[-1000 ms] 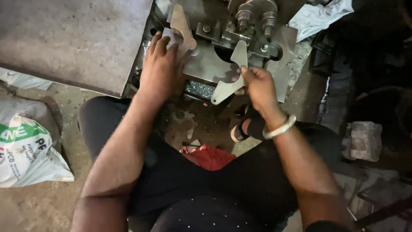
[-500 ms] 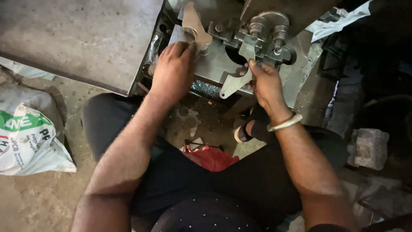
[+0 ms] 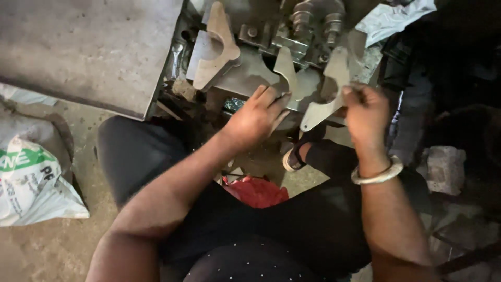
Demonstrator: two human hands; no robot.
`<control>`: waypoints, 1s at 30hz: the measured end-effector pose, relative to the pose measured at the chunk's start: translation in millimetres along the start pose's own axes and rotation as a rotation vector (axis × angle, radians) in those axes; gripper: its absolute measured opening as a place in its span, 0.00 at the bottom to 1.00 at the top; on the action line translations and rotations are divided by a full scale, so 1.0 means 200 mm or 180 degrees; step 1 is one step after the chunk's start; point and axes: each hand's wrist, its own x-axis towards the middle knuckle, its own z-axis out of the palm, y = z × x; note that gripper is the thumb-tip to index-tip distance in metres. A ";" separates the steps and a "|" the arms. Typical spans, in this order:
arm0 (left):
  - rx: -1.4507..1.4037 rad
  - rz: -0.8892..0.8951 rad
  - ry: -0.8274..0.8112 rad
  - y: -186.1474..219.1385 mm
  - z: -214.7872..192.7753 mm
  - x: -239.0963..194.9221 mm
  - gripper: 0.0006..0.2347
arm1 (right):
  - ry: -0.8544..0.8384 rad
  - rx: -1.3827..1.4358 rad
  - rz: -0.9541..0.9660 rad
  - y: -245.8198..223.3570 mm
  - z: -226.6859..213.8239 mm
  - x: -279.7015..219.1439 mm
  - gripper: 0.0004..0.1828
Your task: Manually position and punch or shape metal components using an industrial machine press.
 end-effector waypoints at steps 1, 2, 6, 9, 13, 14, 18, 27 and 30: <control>-0.0293 -0.0118 -0.0053 0.04 -0.03 0.00 0.20 | 0.0109 -0.0195 -0.0276 0.04 -0.07 0.04 0.06; -0.0584 -0.0237 -0.0108 0.08 -0.06 0.00 0.18 | 0.0213 -0.0392 -0.0551 0.08 -0.15 0.08 0.05; -0.0379 0.0065 -0.0175 0.06 -0.01 0.01 0.18 | 0.0232 0.0106 -0.0196 -0.04 -0.16 0.15 0.05; -0.0432 0.0010 0.0193 0.05 -0.02 0.02 0.16 | 0.0288 -0.0058 -0.0180 -0.03 -0.16 0.20 0.05; 0.0112 0.0434 -0.0081 0.01 -0.01 0.05 0.15 | 0.0416 -0.0116 0.0018 -0.02 -0.11 0.21 0.06; -0.0103 0.0103 -0.0173 -0.01 0.00 0.06 0.17 | 0.0405 -0.0097 0.0066 -0.03 -0.09 0.22 0.06; -0.0315 0.0083 0.0171 -0.05 0.08 0.06 0.16 | 0.0541 -0.0824 -0.0271 0.03 -0.09 0.33 0.07; 0.0012 0.0102 0.0053 -0.03 0.08 0.04 0.20 | 0.1073 -0.2301 -0.1171 0.04 0.05 0.34 0.09; -0.0027 -0.0073 0.0186 -0.04 0.08 0.03 0.19 | 0.1189 -0.2004 -0.1348 -0.01 0.11 0.21 0.10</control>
